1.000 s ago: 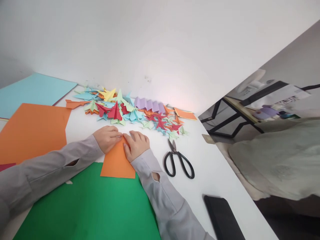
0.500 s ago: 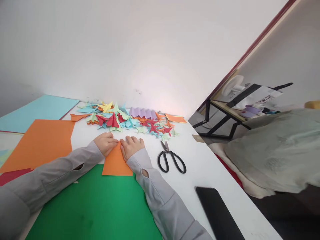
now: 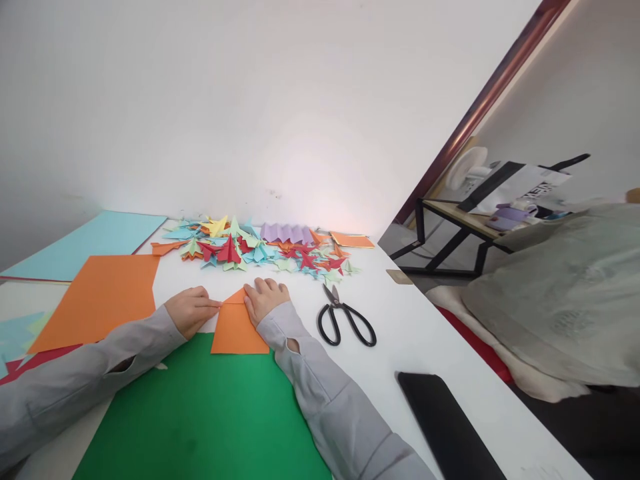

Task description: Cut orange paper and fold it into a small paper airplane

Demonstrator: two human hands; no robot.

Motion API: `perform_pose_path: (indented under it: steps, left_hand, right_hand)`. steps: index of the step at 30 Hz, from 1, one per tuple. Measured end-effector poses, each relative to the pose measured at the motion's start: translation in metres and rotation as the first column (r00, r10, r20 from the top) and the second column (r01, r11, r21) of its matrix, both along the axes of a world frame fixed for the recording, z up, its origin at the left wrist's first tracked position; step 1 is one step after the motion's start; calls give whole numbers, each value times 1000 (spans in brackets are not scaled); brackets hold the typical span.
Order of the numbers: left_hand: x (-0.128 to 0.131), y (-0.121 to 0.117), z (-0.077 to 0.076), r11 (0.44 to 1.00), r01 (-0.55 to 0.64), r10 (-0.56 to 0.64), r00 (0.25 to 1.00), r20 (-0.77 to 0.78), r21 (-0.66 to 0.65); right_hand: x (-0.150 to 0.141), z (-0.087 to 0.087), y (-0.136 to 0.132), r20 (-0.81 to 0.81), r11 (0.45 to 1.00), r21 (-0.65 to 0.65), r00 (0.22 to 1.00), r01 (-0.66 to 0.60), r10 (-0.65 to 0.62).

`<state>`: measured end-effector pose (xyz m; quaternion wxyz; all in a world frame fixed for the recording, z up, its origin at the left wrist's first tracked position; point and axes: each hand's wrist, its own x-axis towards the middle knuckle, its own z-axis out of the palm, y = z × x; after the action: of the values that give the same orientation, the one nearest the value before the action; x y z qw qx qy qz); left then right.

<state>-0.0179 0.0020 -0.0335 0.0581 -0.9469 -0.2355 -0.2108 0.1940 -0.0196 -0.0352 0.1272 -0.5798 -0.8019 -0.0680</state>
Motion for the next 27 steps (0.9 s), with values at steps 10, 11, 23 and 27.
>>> perform_pose_path:
  steps: [10,11,23,27]
  left_hand:
    - [58,7,31,507,-586,642,746,-176,-633]
    - [61,11,30,426,-517,687,719,-106,-743]
    - [68,10,2,302,359,636,614,467,-883]
    - [67,4,9,316,336,609,645,462,-887]
  right_hand:
    - [1,-4,2,-146,1000,1,989,-23,23]
    - [1,-4,3,-171,1000,-3,985,-28,27]
    - [12,-4,19,-945,906,-323,132,-272,-298]
    - [8,-2,15,-948,900,-318,116,-298,-297]
